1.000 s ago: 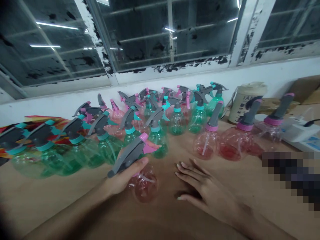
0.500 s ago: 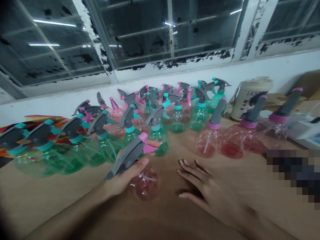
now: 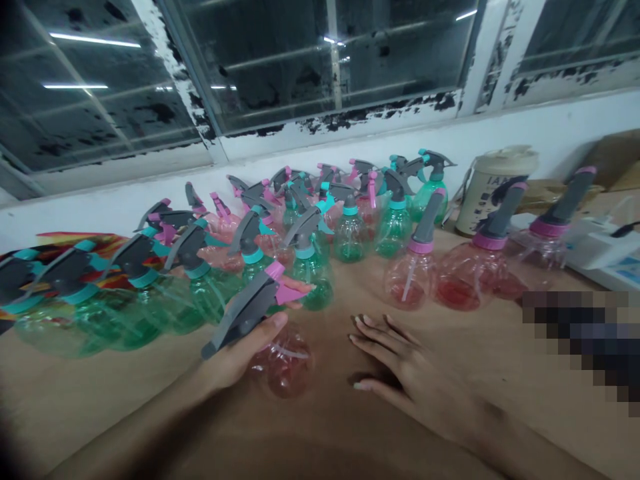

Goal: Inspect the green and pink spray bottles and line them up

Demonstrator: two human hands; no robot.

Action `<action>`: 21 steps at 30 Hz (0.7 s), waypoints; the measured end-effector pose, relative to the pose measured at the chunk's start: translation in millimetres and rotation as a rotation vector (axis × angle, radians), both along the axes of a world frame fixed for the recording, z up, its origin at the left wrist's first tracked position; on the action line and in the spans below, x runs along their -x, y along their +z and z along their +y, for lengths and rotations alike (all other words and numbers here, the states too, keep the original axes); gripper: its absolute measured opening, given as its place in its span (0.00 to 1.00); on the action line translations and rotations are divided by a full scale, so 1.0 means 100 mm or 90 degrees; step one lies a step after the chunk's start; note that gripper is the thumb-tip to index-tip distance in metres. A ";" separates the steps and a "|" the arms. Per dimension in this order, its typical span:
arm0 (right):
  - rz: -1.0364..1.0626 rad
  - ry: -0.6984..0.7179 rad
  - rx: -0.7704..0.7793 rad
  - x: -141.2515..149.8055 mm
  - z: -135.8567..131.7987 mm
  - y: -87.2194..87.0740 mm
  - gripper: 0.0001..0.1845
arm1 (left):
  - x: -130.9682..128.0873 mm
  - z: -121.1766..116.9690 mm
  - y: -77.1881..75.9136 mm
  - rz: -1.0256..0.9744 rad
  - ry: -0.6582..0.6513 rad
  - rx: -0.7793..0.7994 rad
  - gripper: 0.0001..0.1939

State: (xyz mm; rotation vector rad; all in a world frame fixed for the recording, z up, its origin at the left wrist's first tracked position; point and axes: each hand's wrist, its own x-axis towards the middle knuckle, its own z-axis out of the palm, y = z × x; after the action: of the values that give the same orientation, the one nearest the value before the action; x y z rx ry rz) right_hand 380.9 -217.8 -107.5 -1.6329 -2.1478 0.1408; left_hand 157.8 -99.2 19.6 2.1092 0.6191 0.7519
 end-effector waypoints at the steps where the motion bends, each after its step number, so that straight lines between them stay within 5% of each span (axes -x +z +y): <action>1: 0.001 -0.005 0.000 0.00 0.00 0.00 0.31 | 0.00 0.00 0.01 0.005 0.004 0.000 0.18; 12: 0.002 -0.012 -0.005 0.03 -0.01 0.02 0.30 | -0.04 0.00 0.05 0.056 0.035 -0.010 0.06; 21: 0.007 -0.014 -0.003 0.03 -0.01 0.02 0.30 | -0.01 0.00 0.06 0.031 0.041 -0.045 0.07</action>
State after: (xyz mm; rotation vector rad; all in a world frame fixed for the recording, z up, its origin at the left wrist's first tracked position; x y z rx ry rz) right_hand 378.3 -218.9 -105.9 -1.6481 -2.1198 0.1373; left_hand 158.5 -98.9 25.3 2.1866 0.6984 0.7711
